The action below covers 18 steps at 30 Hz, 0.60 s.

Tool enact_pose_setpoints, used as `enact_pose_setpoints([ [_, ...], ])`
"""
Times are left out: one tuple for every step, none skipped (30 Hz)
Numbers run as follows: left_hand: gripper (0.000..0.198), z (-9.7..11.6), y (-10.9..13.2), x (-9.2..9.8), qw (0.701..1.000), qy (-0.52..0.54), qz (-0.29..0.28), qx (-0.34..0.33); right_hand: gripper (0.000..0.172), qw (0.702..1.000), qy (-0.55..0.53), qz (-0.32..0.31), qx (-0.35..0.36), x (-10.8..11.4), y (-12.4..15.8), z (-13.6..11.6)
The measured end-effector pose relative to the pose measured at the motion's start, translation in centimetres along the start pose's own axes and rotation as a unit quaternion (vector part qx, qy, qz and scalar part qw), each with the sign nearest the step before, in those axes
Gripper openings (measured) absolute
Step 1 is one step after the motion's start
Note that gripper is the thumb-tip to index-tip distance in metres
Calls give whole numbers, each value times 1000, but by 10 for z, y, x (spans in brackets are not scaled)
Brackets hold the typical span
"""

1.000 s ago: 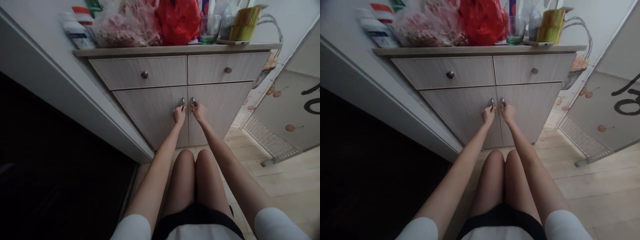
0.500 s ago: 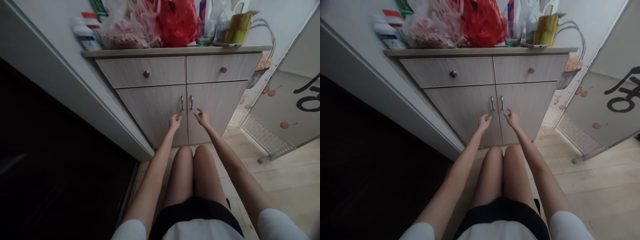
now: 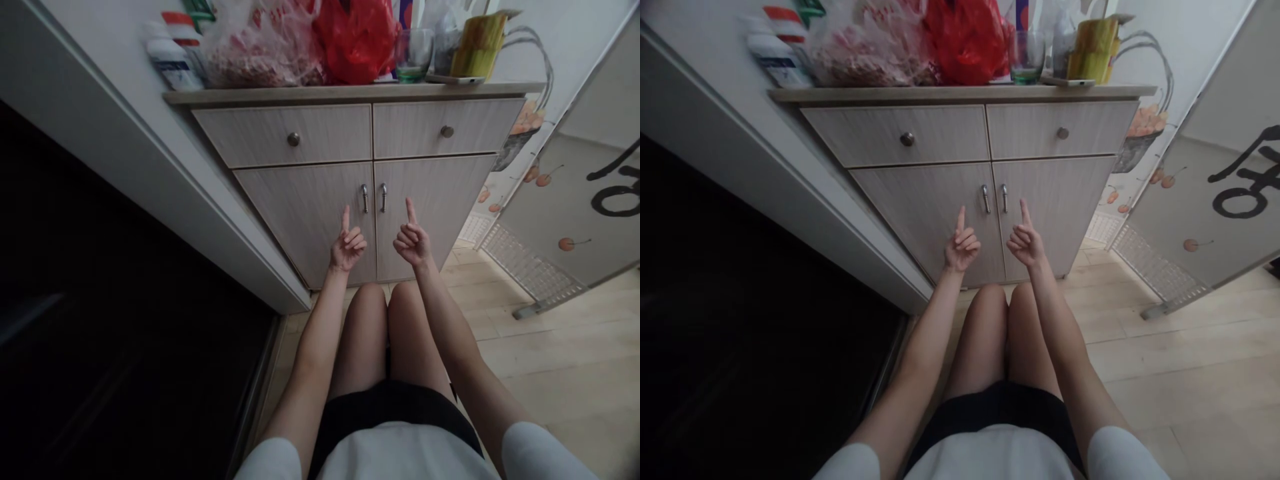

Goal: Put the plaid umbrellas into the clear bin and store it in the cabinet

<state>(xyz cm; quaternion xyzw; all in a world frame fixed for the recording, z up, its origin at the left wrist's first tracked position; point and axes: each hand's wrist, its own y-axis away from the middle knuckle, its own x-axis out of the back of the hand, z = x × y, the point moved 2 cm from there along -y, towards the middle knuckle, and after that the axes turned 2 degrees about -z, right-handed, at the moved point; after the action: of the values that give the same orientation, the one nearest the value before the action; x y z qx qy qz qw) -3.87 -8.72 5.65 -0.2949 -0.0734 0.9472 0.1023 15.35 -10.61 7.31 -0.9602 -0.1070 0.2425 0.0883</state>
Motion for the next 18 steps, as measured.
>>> enact_pose_setpoints([
  [45,-3,-3,-2,1000,-3,8,-10,58,1000,-15,6,13,-1,-5,6],
  [45,-7,-6,-2,1000,-4,13,-16,57,999,-26,10,19,-1,-9,12],
  [45,-11,-8,-2,1000,-5,17,-18,58,999,-30,15,21,0,-12,19],
  [44,-15,-10,-1,1000,-5,21,-19,58,999,-27,25,21,1,-15,25],
  [43,-19,-10,1,999,-5,25,-21,59,999,-19,36,20,2,-16,30],
  [42,-22,-11,3,999,-4,28,-23,59,999,-10,46,20,4,-18,34],
  [42,-25,-12,5,999,-1,30,-25,59,998,1,54,20,5,-19,36],
  [42,-27,-13,7,999,2,30,-28,59,998,13,60,19,6,-20,37],
  [42,-27,-14,8,999,6,29,-31,58,998,25,64,16,7,-21,37],
  [42,-27,-16,9,999,6,27,-33,57,997,36,64,13,7,-23,36],
  [43,-27,-17,9,999,3,25,-33,56,997,46,62,8,7,-24,35],
  [43,-26,-19,9,999,-3,26,-32,55,997,51,57,5,7,-26,33],
  [43,-25,-21,9,999,-10,26,-31,55,997,52,50,4,7,-28,31],
  [43,-23,-22,9,999,-15,26,-31,54,998,48,41,5,7,-30,30],
  [43,-22,-23,8,999,-18,25,-31,55,999,42,34,7,7,-31,28],
  [44,-22,-23,8,999,-18,24,-30,56,999,39,29,9,8,-32,27],
  [44,-21,-24,8,999,-18,24,-29,57,999,39,27,10,9,-33,27],
  [44,-22,-26,9,999,-21,24,-26,58,999,44,25,10,11,-35,27],
])
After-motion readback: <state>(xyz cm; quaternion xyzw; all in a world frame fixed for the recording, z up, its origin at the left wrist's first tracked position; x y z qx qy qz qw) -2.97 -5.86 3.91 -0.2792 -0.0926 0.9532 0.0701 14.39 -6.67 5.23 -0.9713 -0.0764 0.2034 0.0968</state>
